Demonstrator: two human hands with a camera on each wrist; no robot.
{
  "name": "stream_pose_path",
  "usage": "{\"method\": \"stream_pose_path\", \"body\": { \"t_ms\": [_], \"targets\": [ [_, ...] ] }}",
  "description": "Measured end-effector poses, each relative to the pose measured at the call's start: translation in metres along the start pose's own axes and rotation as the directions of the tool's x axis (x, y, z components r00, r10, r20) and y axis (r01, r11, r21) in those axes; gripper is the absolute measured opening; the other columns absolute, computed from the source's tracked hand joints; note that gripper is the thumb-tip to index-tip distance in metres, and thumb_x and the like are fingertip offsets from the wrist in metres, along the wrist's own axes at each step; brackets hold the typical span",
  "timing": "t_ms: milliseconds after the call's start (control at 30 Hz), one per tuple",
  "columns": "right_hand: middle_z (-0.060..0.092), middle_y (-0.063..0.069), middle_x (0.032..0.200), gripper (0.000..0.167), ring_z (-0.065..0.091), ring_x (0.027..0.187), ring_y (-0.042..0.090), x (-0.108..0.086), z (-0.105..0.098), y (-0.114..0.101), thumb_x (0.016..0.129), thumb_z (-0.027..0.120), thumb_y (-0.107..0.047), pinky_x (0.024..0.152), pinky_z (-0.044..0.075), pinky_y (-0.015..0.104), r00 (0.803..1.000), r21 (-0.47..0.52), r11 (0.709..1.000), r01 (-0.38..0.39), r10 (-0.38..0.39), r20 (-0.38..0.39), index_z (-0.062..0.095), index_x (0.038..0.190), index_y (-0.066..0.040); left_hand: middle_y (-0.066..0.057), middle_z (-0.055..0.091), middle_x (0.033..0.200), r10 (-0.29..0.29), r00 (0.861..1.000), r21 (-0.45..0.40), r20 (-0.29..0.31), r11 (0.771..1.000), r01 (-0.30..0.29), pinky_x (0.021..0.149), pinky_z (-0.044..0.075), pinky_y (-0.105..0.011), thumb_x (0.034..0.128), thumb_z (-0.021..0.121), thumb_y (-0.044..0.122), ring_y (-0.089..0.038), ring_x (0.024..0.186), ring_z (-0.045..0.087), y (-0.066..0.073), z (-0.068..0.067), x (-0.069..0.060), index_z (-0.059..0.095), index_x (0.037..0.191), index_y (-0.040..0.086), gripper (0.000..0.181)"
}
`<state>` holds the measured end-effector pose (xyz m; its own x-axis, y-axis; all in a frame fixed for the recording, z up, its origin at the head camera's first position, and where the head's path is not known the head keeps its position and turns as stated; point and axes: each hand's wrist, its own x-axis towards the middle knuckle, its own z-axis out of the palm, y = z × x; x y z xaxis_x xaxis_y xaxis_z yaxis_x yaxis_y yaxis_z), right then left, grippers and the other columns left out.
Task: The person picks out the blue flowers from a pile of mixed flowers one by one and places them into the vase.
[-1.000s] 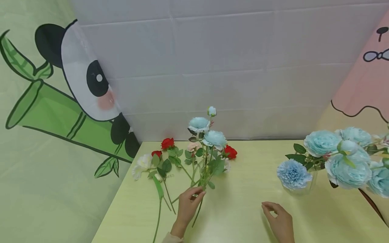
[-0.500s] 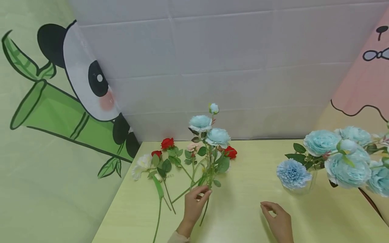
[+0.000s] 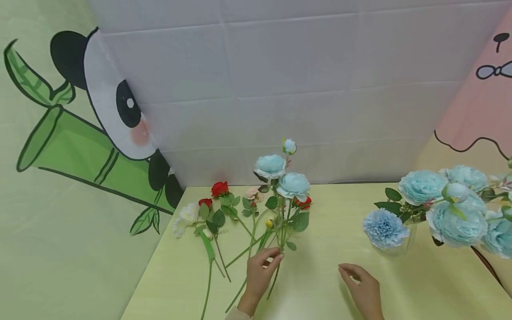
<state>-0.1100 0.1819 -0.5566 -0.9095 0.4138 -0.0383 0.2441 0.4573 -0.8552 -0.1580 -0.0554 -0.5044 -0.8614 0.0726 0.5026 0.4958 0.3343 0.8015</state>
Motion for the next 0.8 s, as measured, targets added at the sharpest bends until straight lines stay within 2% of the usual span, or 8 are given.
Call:
{"method": "stream_pose_path", "body": {
  "t_ms": [67, 167, 233, 333, 467, 700, 800],
  "targets": [
    [0.07, 0.002, 0.101, 0.026, 0.056, 0.078, -0.008, -0.001, -0.001, -0.004, 0.085, 0.065, -0.035, 0.074, 0.051, 0.021, 0.999, 0.057, 0.998, -0.033, 0.033, 0.01, 0.07, 0.101, -0.016, -0.008, 0.07, 0.075, 0.009, 1.0, -0.003, 0.002, 1.0, -0.009, 0.052, 0.051, -0.021, 0.0747, 0.071, -0.001, -0.011, 0.067, 0.063, 0.0, 0.0, 0.0, 0.071, 0.085, 0.003, 0.011],
    [0.07, -0.001, 0.101, 0.03, 0.057, 0.078, -0.009, -0.001, -0.002, -0.012, 0.084, 0.065, -0.04, 0.072, 0.051, 0.019, 0.999, 0.13, 0.991, -0.04, 0.038, 0.017, 0.07, 0.103, -0.017, -0.009, 0.07, 0.075, 0.022, 1.0, -0.01, 0.007, 1.0, -0.021, 0.052, 0.05, -0.02, 0.0748, 0.07, -0.001, -0.013, 0.066, 0.064, 0.001, -0.001, 0.0, 0.071, 0.085, 0.002, 0.011],
    [0.07, -0.003, 0.1, 0.029, 0.059, 0.08, -0.007, -0.003, -0.003, -0.019, 0.084, 0.065, -0.039, 0.072, 0.051, 0.019, 1.0, 0.177, 0.984, -0.006, 0.004, 0.014, 0.07, 0.103, -0.017, -0.009, 0.07, 0.076, 0.03, 1.0, -0.017, 0.008, 0.999, -0.03, 0.052, 0.05, -0.018, 0.0749, 0.07, -0.001, -0.014, 0.066, 0.064, 0.002, -0.001, 0.0, 0.071, 0.085, 0.001, 0.01],
    [0.07, -0.002, 0.098, 0.026, 0.062, 0.083, -0.005, -0.006, -0.002, -0.03, 0.085, 0.065, -0.032, 0.072, 0.051, 0.015, 0.994, 0.251, 0.963, 0.103, -0.105, -0.005, 0.069, 0.104, -0.013, -0.011, 0.071, 0.076, 0.059, 0.998, -0.024, 0.006, 0.998, -0.059, 0.052, 0.05, -0.016, 0.0746, 0.07, -0.002, -0.015, 0.067, 0.065, 0.004, -0.001, 0.0, 0.071, 0.084, 0.0, 0.01],
    [0.07, -0.002, 0.098, 0.025, 0.065, 0.086, 0.0, -0.008, -0.003, -0.048, 0.086, 0.065, -0.023, 0.073, 0.052, 0.014, 0.981, 0.378, 0.909, 0.176, -0.192, 0.003, 0.067, 0.106, -0.007, -0.012, 0.071, 0.076, 0.107, 0.994, -0.031, -0.004, 0.994, -0.107, 0.051, 0.049, -0.015, 0.0738, 0.071, -0.003, -0.015, 0.066, 0.065, 0.007, 0.0, 0.0, 0.071, 0.083, -0.002, 0.009],
    [0.07, -0.01, 0.091, 0.029, 0.067, 0.085, 0.007, -0.003, -0.008, -0.075, 0.09, 0.06, -0.017, 0.078, 0.052, 0.018, 0.981, 0.594, 0.8, 0.085, -0.173, 0.093, 0.062, 0.108, 0.004, -0.013, 0.071, 0.077, 0.128, 0.992, -0.08, 0.001, 0.989, -0.128, 0.051, 0.049, -0.016, 0.0723, 0.071, -0.005, -0.013, 0.068, 0.065, 0.012, 0.001, -0.001, 0.071, 0.083, -0.003, 0.011],
    [0.07, -0.011, 0.09, 0.03, 0.067, 0.084, 0.007, 0.001, -0.006, -0.083, 0.09, 0.059, -0.015, 0.078, 0.053, 0.019, 0.975, 0.637, 0.765, 0.094, -0.201, 0.097, 0.06, 0.11, 0.008, -0.014, 0.07, 0.077, 0.146, 0.989, -0.095, 0.016, 0.985, -0.144, 0.051, 0.049, -0.017, 0.0724, 0.071, -0.005, -0.015, 0.068, 0.065, 0.013, 0.001, -0.002, 0.071, 0.083, -0.004, 0.011]
  ]
}}
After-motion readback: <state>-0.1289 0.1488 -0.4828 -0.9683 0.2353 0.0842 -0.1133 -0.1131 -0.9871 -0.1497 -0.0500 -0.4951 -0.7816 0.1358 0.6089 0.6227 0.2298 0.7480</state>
